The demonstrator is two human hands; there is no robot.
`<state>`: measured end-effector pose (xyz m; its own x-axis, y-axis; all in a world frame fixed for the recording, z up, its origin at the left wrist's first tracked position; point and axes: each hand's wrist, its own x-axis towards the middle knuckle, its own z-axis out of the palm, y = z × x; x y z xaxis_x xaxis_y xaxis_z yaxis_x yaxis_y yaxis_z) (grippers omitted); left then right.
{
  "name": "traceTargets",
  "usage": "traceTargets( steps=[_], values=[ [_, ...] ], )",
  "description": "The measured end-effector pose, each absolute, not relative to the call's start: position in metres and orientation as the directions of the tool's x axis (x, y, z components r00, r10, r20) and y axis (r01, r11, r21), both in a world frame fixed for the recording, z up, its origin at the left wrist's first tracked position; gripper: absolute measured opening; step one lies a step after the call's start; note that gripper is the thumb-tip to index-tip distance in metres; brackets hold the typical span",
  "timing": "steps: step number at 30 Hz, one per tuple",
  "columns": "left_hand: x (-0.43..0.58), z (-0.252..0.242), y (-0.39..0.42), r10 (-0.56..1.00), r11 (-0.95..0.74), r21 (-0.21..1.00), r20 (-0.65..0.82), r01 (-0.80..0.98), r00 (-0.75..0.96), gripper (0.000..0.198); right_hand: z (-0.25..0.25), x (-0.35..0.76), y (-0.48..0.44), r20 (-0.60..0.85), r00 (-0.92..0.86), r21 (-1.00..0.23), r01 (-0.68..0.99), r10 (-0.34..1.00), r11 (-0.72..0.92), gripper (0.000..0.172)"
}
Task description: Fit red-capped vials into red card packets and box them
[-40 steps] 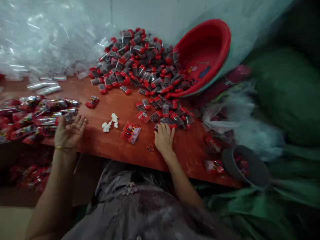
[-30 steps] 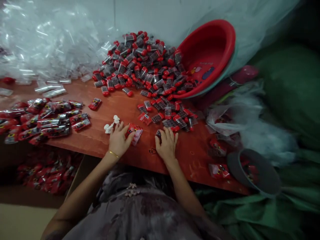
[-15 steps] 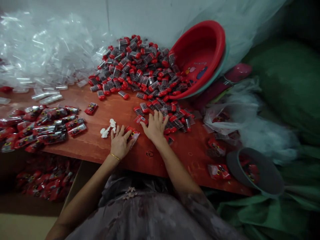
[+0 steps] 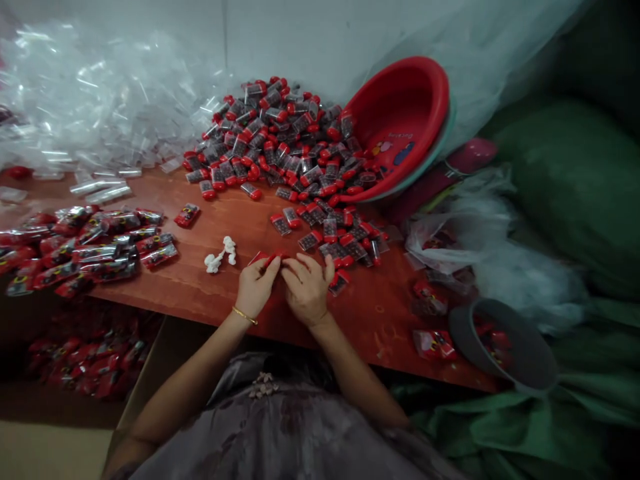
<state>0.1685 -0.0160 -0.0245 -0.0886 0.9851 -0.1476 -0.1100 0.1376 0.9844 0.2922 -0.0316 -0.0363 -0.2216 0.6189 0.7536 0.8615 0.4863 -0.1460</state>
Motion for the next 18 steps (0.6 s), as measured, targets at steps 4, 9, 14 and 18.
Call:
traceTargets(
  steps=[4,9,14,18],
  values=[
    [0.169,-0.024,-0.023,0.970,0.204,0.918,-0.237,-0.339,-0.057,0.039,-0.041,0.302,-0.051,0.678,0.036,-0.503,0.751,0.734,0.428,0.027],
    [0.167,-0.021,-0.035,0.987,0.145,0.954,-0.159,-0.264,-0.031,0.032,-0.040,0.305,-0.054,0.172,0.118,-0.966,0.217,0.978,0.144,0.027],
    [0.168,-0.029,-0.042,0.993,0.095,0.992,-0.099,-0.080,-0.057,0.028,-0.038,0.293,-0.057,0.083,0.104,-0.986,0.155,0.991,0.066,0.025],
    [0.167,-0.034,-0.042,0.990,0.106,0.992,-0.112,-0.073,-0.081,0.028,-0.043,0.287,-0.061,0.176,0.135,-0.937,0.327,0.975,0.124,0.027]
  ],
)
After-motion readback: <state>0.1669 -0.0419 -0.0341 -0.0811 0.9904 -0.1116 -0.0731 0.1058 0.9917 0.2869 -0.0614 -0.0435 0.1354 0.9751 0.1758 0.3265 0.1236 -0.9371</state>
